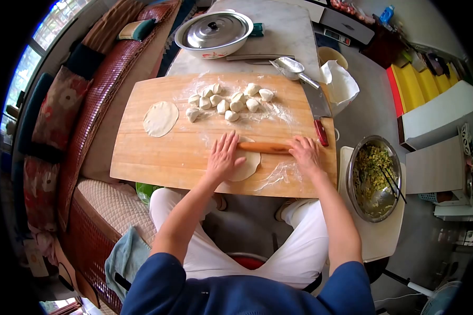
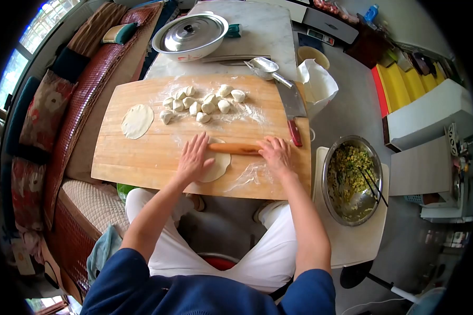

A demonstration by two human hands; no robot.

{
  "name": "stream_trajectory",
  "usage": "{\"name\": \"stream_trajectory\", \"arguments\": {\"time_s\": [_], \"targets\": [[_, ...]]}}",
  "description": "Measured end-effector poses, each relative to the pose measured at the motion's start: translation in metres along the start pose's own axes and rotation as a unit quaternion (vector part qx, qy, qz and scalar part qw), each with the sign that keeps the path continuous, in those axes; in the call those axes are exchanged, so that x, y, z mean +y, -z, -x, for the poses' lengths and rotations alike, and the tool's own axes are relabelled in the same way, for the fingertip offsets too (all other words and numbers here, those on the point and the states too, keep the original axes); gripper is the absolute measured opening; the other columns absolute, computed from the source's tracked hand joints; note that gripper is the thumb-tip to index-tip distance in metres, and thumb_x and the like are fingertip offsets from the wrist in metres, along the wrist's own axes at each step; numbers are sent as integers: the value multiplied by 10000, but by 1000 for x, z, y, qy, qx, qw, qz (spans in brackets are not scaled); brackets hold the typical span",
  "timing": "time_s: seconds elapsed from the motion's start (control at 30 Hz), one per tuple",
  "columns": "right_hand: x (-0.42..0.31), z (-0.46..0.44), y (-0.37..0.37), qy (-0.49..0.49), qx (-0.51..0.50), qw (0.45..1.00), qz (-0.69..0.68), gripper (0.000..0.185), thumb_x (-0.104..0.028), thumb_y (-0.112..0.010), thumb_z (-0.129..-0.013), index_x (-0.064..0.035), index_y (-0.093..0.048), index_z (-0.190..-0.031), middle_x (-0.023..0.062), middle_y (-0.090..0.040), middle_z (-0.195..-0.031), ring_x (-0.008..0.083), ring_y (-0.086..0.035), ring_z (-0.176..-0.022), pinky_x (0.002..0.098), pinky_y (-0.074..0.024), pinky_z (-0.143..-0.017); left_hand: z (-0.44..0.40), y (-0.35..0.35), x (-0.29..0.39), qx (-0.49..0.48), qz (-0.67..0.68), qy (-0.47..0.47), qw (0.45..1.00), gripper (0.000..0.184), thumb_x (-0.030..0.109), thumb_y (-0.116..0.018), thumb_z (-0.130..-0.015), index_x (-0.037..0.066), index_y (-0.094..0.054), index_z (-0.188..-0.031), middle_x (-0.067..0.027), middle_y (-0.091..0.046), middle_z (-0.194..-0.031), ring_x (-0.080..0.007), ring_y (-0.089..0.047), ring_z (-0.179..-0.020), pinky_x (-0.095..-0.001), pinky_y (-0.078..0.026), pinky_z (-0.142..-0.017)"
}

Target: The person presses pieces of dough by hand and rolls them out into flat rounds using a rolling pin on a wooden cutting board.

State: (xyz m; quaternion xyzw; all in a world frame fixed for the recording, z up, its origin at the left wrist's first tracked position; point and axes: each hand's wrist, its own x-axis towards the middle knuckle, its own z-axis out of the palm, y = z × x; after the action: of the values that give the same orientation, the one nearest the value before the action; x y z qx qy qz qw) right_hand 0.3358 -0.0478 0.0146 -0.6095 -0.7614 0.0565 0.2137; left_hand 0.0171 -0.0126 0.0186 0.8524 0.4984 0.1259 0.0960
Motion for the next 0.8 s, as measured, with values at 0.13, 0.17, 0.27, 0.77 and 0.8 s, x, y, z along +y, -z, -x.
{"name": "stream_trajectory", "arguments": {"time_s": [0.13, 0.17, 0.27, 0.77, 0.8], "targets": [[-3, 15, 4, 4, -26, 999, -21, 346, -213, -721, -843, -210, -686, -1187, 40, -568, -1318, 273, -492, -1252, 450, -370, -1072, 31, 5, 10, -27, 23, -18, 999, 887, 517, -622, -880, 68, -260, -1554, -113, -271, -1619, -338, -229, -1499, -498, -217, -1200], [-6, 29, 8, 14, -40, 999, -22, 351, -203, -724, -838, -204, -685, -1186, 40, -564, -1330, 275, -485, -1265, 453, -363, -1083, 55, 12, 18, -47, 26, -30, 998, 904, 548, -614, -877, 66, -260, -1554, -115, -271, -1619, -340, -228, -1499, -499, -215, -1200], [-19, 64, 19, 53, -39, 997, -28, 369, -179, -743, -812, -189, -686, -1176, 49, -595, -1291, 267, -517, -1239, 426, -397, -1057, 118, 19, 31, -106, 1, -73, 992, 1055, 708, -550, -790, 75, -233, -1572, -113, -240, -1633, -357, -199, -1508, -505, -190, -1207], [4, 52, 34, -157, -4, 978, -137, 405, -352, -731, -877, -88, -696, -1181, 121, -716, -1082, 297, -687, -960, 364, -529, -809, 18, -11, 25, -45, -5, -63, 997, 776, 479, -612, -899, 107, -349, -1526, -65, -287, -1619, -321, -189, -1513, -518, -163, -1213], [4, 56, 33, -139, -6, 979, -148, 425, -346, -757, -839, -97, -698, -1178, 95, -705, -1108, 300, -672, -975, 373, -528, -818, 18, -4, 11, -62, -9, -118, 991, 778, 476, -624, -893, 107, -354, -1523, -64, -291, -1617, -326, -188, -1512, -521, -162, -1213]]}}
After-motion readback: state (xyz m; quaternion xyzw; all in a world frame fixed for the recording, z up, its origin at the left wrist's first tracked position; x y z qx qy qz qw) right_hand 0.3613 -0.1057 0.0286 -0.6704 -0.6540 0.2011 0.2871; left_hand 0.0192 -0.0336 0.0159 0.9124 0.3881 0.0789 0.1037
